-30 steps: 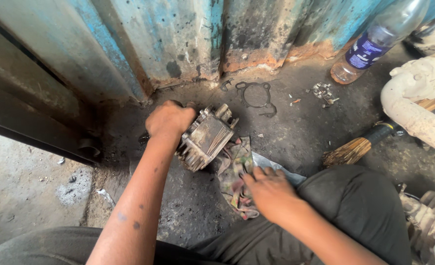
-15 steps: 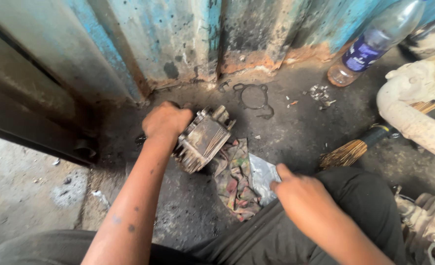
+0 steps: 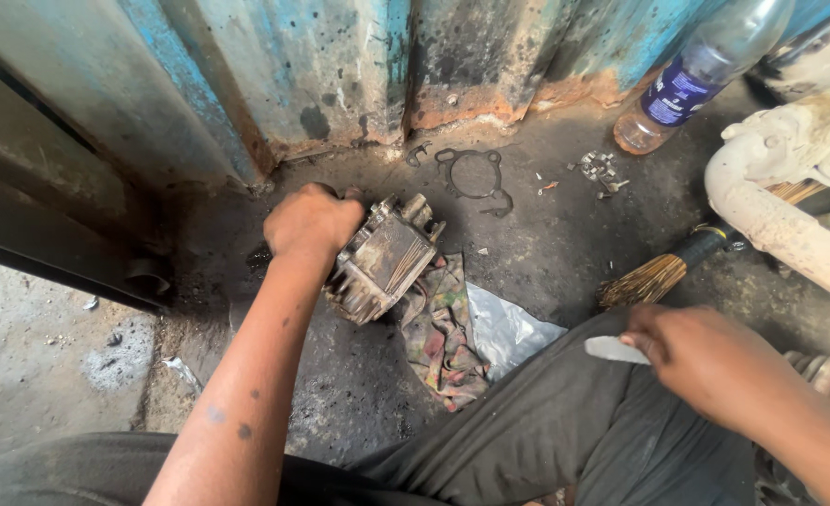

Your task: The person sits on the floor and scrubs a metal engine cylinder head with a white brush and a rag. They rotate the part to clean different sides and crevices, focusing on the cooling fins and the top surface.

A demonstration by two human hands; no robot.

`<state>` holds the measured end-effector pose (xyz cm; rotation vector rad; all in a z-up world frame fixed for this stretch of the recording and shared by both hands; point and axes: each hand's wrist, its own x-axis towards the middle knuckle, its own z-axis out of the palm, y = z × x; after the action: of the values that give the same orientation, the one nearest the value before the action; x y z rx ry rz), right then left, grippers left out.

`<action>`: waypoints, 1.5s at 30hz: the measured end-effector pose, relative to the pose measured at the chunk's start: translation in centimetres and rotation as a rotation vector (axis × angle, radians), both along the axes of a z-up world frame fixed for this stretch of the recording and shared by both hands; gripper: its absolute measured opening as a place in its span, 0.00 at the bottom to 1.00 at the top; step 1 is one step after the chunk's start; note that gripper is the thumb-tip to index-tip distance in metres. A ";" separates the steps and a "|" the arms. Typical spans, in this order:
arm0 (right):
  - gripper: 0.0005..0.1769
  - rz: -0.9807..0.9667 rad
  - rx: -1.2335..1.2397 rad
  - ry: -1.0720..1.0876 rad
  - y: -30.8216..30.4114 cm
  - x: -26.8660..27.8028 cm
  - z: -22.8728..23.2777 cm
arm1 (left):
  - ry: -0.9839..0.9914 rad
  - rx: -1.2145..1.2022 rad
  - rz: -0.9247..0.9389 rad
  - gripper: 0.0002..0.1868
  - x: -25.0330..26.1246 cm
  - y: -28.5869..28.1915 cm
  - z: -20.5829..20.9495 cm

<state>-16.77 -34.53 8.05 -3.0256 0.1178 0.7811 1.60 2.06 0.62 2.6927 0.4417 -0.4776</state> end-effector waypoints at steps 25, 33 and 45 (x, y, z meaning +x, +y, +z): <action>0.43 0.488 0.177 -0.413 7.1 1.5 -3.0 | -0.093 -0.085 -0.016 0.36 -1.7 0.7 0.6; 0.23 0.247 0.287 -0.553 19.1 -1.1 3.2 | -0.162 -0.089 -0.105 0.36 -3.7 0.3 1.0; 0.19 0.208 0.312 -0.728 17.9 -5.2 3.4 | -0.096 -0.126 -0.060 0.30 -1.6 1.2 -1.3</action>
<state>-21.98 -16.64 11.46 -2.8249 -0.2993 -0.3085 0.01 3.30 -0.68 2.5995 0.2939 -0.3779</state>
